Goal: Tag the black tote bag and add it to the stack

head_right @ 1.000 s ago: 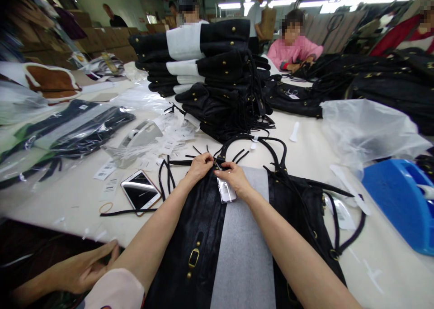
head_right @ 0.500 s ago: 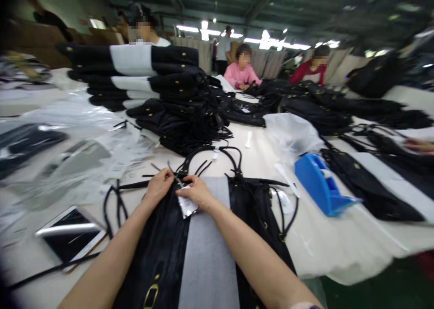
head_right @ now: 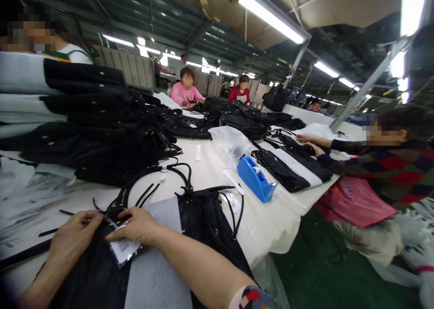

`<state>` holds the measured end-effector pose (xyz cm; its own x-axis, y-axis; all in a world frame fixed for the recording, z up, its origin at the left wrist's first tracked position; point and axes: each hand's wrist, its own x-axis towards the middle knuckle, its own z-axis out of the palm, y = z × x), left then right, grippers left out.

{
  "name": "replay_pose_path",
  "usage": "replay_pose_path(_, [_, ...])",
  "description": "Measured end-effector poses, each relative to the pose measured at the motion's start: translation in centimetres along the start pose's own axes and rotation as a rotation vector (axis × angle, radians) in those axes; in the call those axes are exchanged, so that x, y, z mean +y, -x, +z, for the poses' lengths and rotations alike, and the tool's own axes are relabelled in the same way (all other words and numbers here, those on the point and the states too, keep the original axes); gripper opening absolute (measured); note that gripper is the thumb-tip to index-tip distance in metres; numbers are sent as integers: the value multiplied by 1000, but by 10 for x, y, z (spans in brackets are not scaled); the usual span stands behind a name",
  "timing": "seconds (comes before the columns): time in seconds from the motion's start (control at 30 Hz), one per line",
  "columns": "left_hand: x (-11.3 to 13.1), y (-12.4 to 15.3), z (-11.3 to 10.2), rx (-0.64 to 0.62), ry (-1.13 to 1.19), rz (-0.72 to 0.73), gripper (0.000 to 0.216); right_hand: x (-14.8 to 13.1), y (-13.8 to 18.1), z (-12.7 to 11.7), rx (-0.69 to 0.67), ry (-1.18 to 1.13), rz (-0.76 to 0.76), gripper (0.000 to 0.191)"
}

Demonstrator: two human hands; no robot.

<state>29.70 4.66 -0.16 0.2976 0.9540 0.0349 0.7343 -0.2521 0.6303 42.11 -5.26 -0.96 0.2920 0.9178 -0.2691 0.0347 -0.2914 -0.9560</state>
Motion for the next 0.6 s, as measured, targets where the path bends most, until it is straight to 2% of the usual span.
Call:
replay_pose_path(0.13, [2, 5, -4, 2, 417, -89, 11, -3, 1, -1, -35, -113, 41, 67])
replay_pose_path(0.27, [4, 9, -8, -82, 784, -138, 14, -13, 6, -2, -58, -185, 110, 68])
replay_pose_path(0.43, [-1, 8, -12, -161, 898, -143, 16, -17, 8, -2, -36, -191, 126, 64])
replay_pose_path(0.53, [-2, 9, -18, -209, 862, -131, 18, -16, 7, -1, -32, -227, 134, 59])
replay_pose_path(0.6, [-2, 14, -23, -290, 792, -124, 21, -19, 7, -1, -12, -261, 183, 54])
